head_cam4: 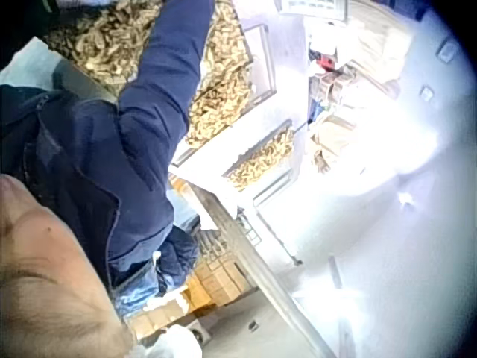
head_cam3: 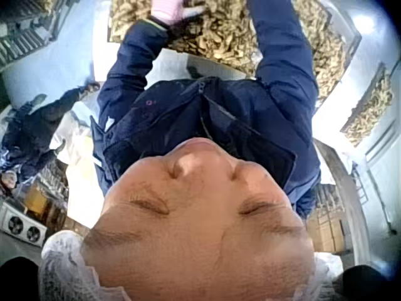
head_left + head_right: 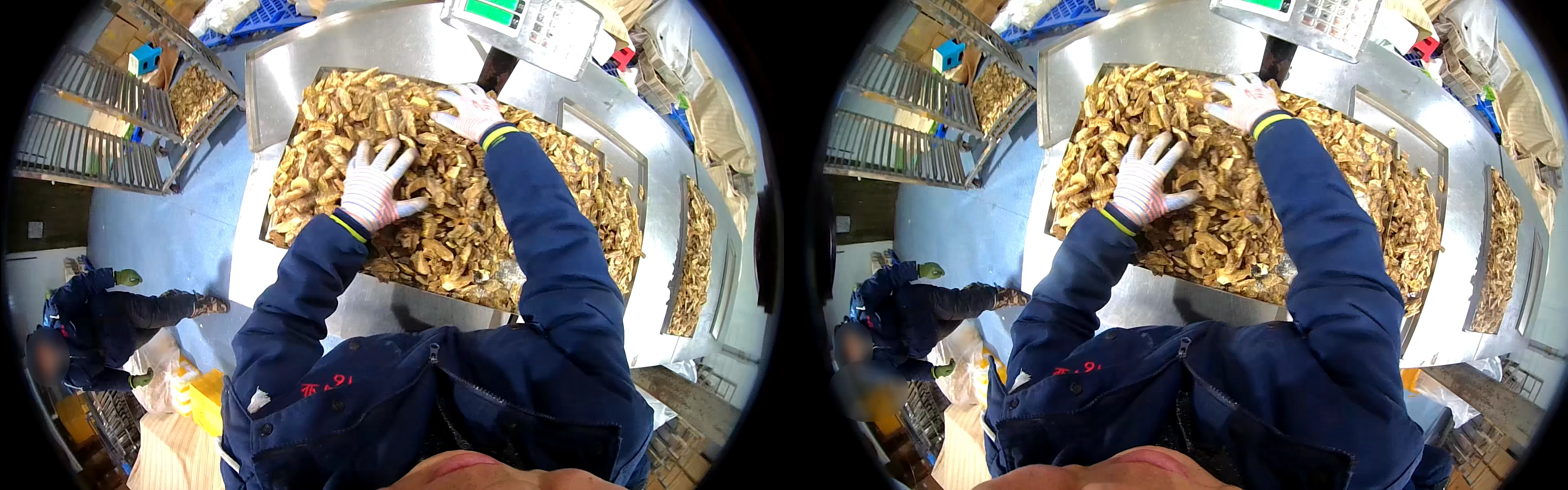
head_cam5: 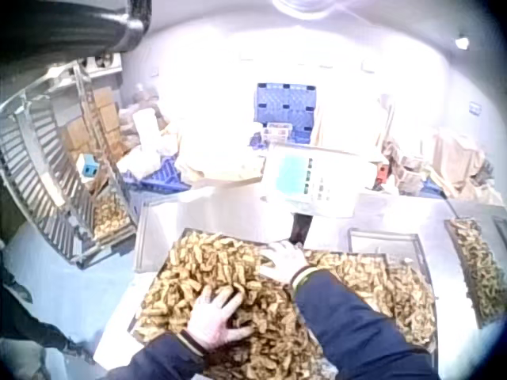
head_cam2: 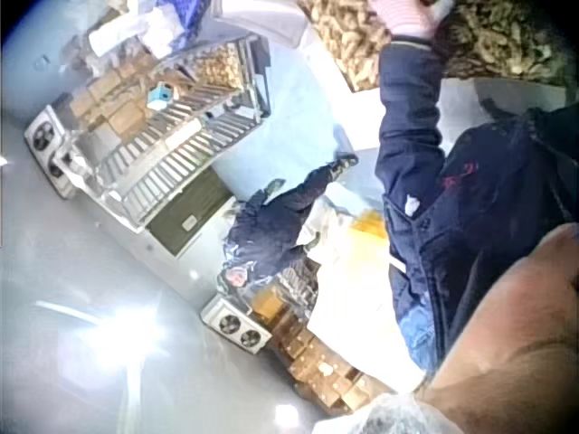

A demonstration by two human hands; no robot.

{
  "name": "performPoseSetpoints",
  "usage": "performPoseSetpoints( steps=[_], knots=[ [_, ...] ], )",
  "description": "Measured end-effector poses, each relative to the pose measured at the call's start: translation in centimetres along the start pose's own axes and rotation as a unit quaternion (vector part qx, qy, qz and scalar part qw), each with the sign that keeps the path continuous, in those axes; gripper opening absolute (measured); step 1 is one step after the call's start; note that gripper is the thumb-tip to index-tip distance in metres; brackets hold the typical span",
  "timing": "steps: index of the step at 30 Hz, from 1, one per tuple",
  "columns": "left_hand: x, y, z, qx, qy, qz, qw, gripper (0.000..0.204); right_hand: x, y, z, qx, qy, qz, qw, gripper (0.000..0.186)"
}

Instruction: The person sorts dried mushrooms on a stainless steel table, spreading them evenly across metal trays. They pick up and place trays, occasionally moving boxes and plastic bags nearby. The person uses gloved hands to handle the mushrooms and trays throughout the process.

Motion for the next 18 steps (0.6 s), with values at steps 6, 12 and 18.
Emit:
performPoseSetpoints(
  steps=[6, 12, 18],
  knots=[
    [0.7, 4.8, 1.0, 0.017, -0.101, 0.055, 0.993, 0.081, -9.9, 2.4, 0.9, -0.004, 0.039, 0.002, 0.999, 0.055],
    [3.5, 7.9, 3.6, 0.011, -0.035, 0.139, 0.990, 0.070, -17.4, 5.2, 1.7, -0.027, 0.115, -0.012, 0.993, 0.058],
    [1.5, 8.3, 3.5, -0.079, -0.041, 0.282, 0.955, 0.055, -20.4, 6.9, 0.0, -0.068, 0.041, 0.087, 0.993, 0.047]
  ],
)
Point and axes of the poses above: each hand's wrist, its own x-axis towards the middle knuckle, its own z-axis out of the palm, y = z × x, the point moved 2 cm from there along x, towards the middle knuckle, and after that the axes turned 7 degrees about x, right-handed, at the moved point
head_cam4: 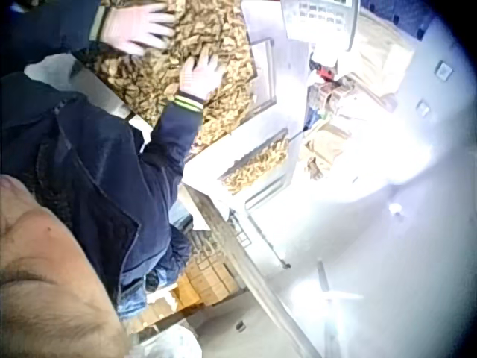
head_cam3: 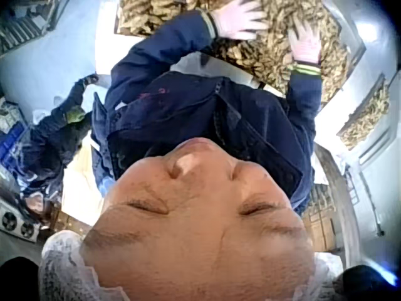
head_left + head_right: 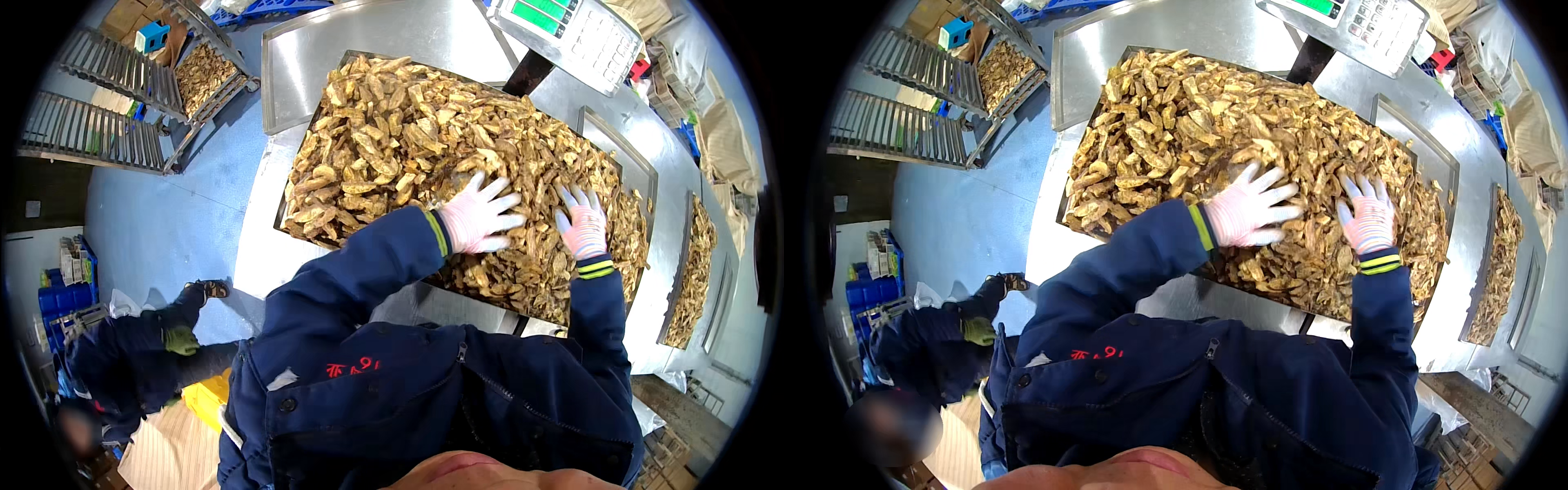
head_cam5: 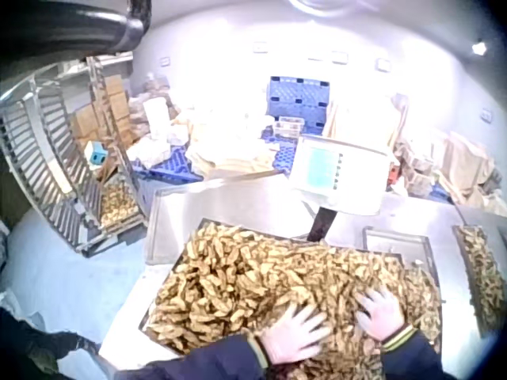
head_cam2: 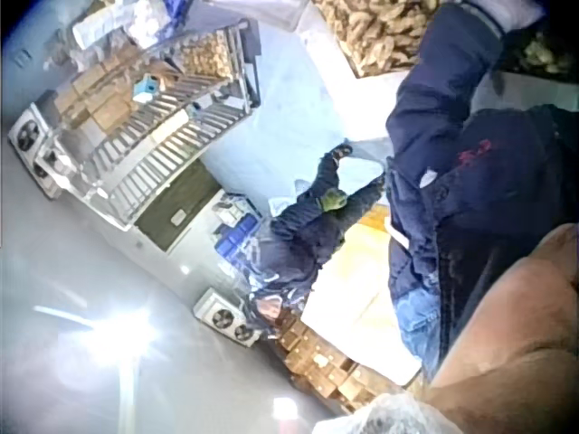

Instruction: The person sorts dried mushrooms on a stainless steel table, spreading them evenly across metal trays. They pick up and place trays, occasionally moving boxes and plastic bags nearby. The person uses gloved hands to handle the mushrooms and trays throughout the process.

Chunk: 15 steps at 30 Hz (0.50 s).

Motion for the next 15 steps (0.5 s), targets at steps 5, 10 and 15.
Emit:
performPoseSetpoints(
  steps=[5, 10, 15],
  knots=[
    [-5.9, -9.3, -9.6, -0.114, 0.102, -0.032, 0.988, 0.046, 5.7, -4.6, -5.5, 0.144, -0.019, -0.047, 0.988, 0.040],
    [-10.3, -24.4, -9.6, 0.171, -0.002, -0.427, 0.888, 0.072, 19.5, -11.7, -2.3, 0.063, 0.030, -0.073, 0.995, 0.066],
    [-6.0, -27.5, -5.9, 0.084, -0.095, -0.413, 0.902, 0.078, 24.8, -12.4, 3.2, 0.159, -0.082, -0.101, 0.979, 0.070]
  ],
)
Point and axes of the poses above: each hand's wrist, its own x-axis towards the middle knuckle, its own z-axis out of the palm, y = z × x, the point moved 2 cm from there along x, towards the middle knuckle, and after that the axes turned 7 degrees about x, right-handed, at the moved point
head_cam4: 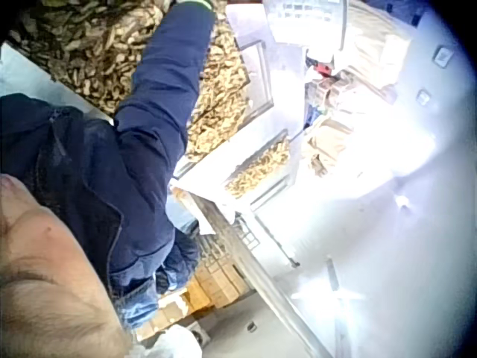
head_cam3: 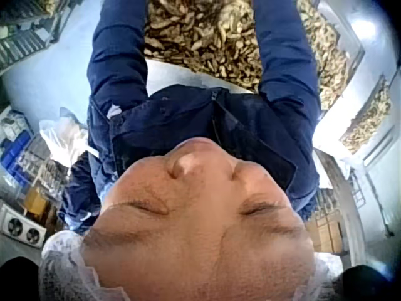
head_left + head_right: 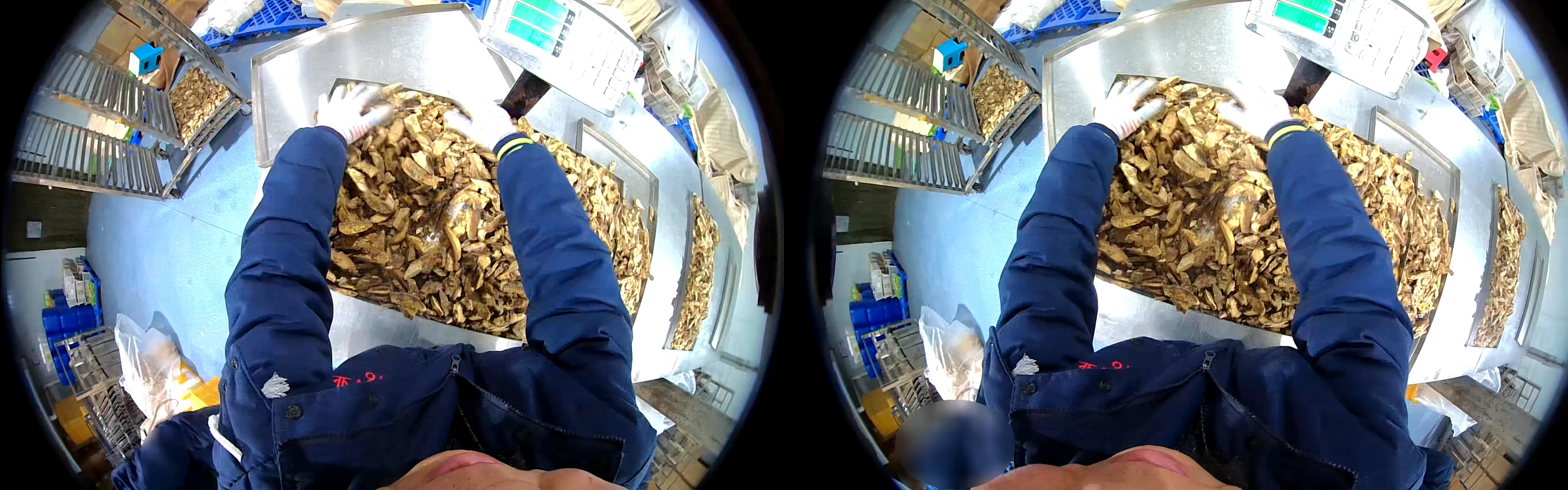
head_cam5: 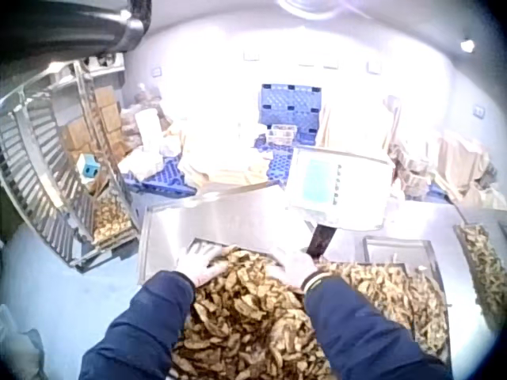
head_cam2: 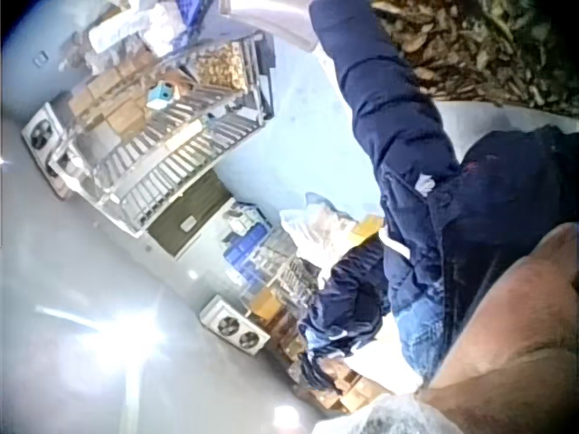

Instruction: The person sorts dried mushrooms on a stainless steel table, spreading them evenly across metal trays. They pick up and place trays, occasionally moving boxes and plastic bags nearby. The person uses gloved hands to handle the mushrooms and trays throughout the process.

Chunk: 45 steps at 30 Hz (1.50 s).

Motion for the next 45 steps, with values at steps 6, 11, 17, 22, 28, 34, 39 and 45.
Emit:
performPoseSetpoints(
  steps=[6, 11, 17, 22, 28, 34, 39, 45],
  knots=[
    [-2.7, 6.3, -0.8, 0.096, 0.001, 0.191, 0.977, 0.081, -8.6, -0.4, 1.5, -0.061, 0.055, -0.118, 0.990, 0.055],
    [-5.3, 6.4, -1.8, 0.115, -0.007, 0.178, 0.977, 0.071, -13.2, -0.8, 1.0, -0.130, 0.049, -0.090, 0.986, 0.054],
    [-19.2, -1.5, -5.4, -0.009, 0.182, 0.112, 0.977, 0.074, -11.3, -6.7, -1.7, -0.042, 0.127, -0.157, 0.978, 0.059],
    [-26.0, 0.8, -0.9, -0.025, 0.113, -0.010, 0.993, 0.074, -2.1, -9.9, 3.1, -0.053, 0.066, -0.149, 0.985, 0.067],
    [-22.8, 1.9, 2.7, -0.002, 0.116, -0.103, 0.988, 0.075, -7.8, -12.6, 4.1, -0.088, -0.036, -0.135, 0.986, 0.064],
    [-23.7, 2.2, 2.7, -0.037, 0.060, -0.055, 0.996, 0.074, -13.9, -8.3, 3.7, -0.111, 0.047, -0.126, 0.985, 0.062],
    [-22.3, 4.7, -0.5, -0.047, 0.156, 0.009, 0.987, 0.075, -18.6, -5.3, 2.2, -0.091, 0.079, -0.053, 0.991, 0.061],
    [-15.6, 12.1, 0.6, 0.058, 0.089, 0.190, 0.976, 0.079, -22.1, -0.6, 1.5, -0.108, 0.114, 0.043, 0.987, 0.062]
  ],
)
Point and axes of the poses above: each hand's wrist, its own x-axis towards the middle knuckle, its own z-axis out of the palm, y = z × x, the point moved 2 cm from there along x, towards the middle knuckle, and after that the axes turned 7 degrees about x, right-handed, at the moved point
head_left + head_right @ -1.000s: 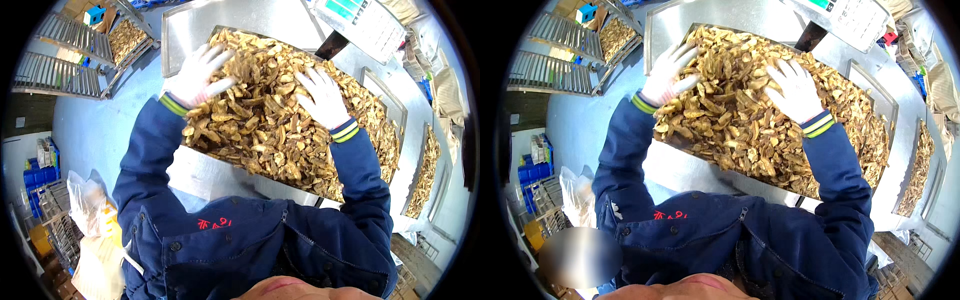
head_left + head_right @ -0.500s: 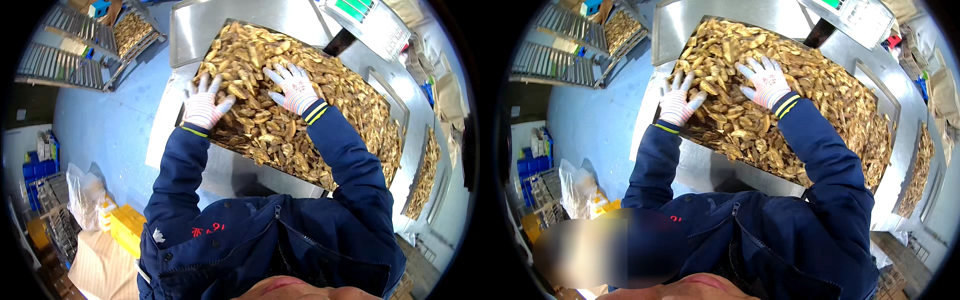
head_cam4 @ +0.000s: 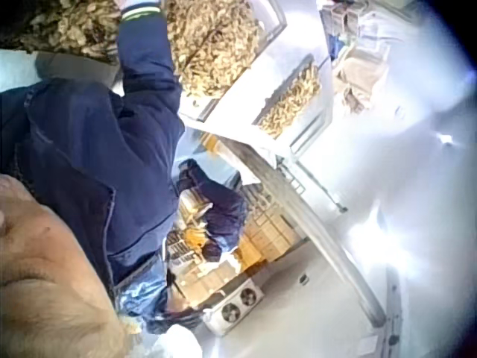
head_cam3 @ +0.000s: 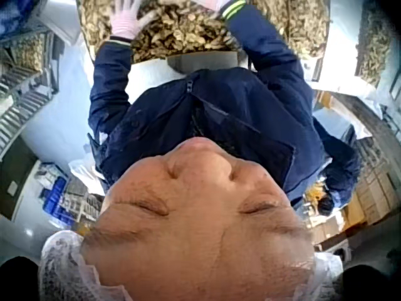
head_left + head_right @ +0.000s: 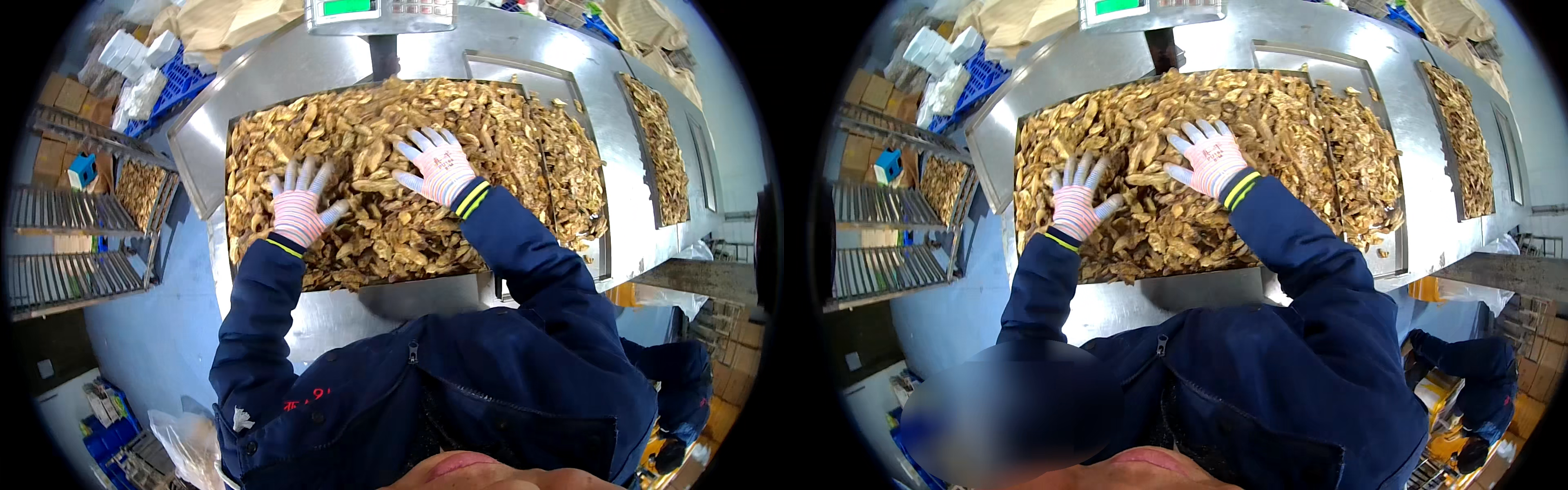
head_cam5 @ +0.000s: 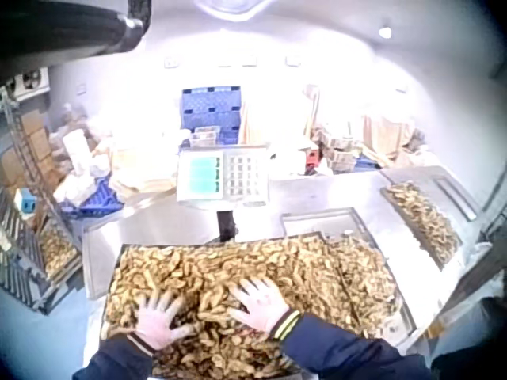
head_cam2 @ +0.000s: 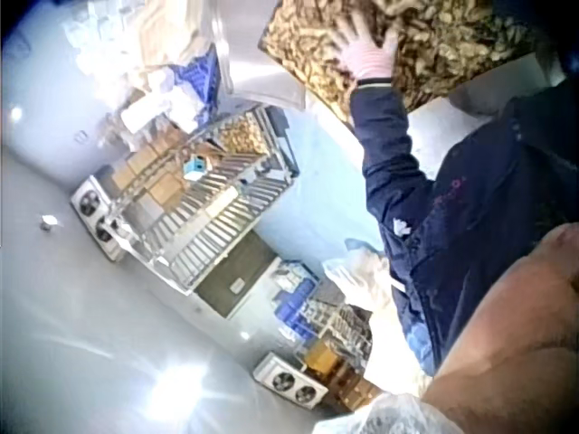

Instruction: The person sorts dried mushrooms on a stainless steel table, spreading them evenly across metal trays. They pick up and place trays, occasionally moving boxes and plastic bags nearby. The person uses gloved hands to handle the mushrooms and trays throughout the process.

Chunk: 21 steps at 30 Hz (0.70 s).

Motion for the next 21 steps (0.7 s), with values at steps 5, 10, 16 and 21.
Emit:
performPoseSetpoints(
  steps=[5, 10, 16, 21],
  knots=[
    [3.4, 7.6, -1.3, -0.023, -0.019, 0.096, 0.995, 0.085, -4.0, 4.9, -0.3, -0.001, -0.007, 0.046, 0.999, 0.061],
    [6.0, 13.4, -1.3, 0.002, -0.104, 0.131, 0.986, 0.090, -7.4, 6.7, -1.0, 0.018, 0.084, 0.024, 0.996, 0.053],
    [6.6, 17.3, -0.7, -0.019, -0.012, 0.225, 0.974, 0.074, -14.1, 7.3, -1.4, 0.018, 0.084, 0.036, 0.996, 0.050],
    [8.0, 17.1, 0.0, 0.002, 0.008, 0.174, 0.985, 0.070, -16.5, 8.5, -2.8, 0.043, 0.122, 0.010, 0.992, 0.049]
  ],
)
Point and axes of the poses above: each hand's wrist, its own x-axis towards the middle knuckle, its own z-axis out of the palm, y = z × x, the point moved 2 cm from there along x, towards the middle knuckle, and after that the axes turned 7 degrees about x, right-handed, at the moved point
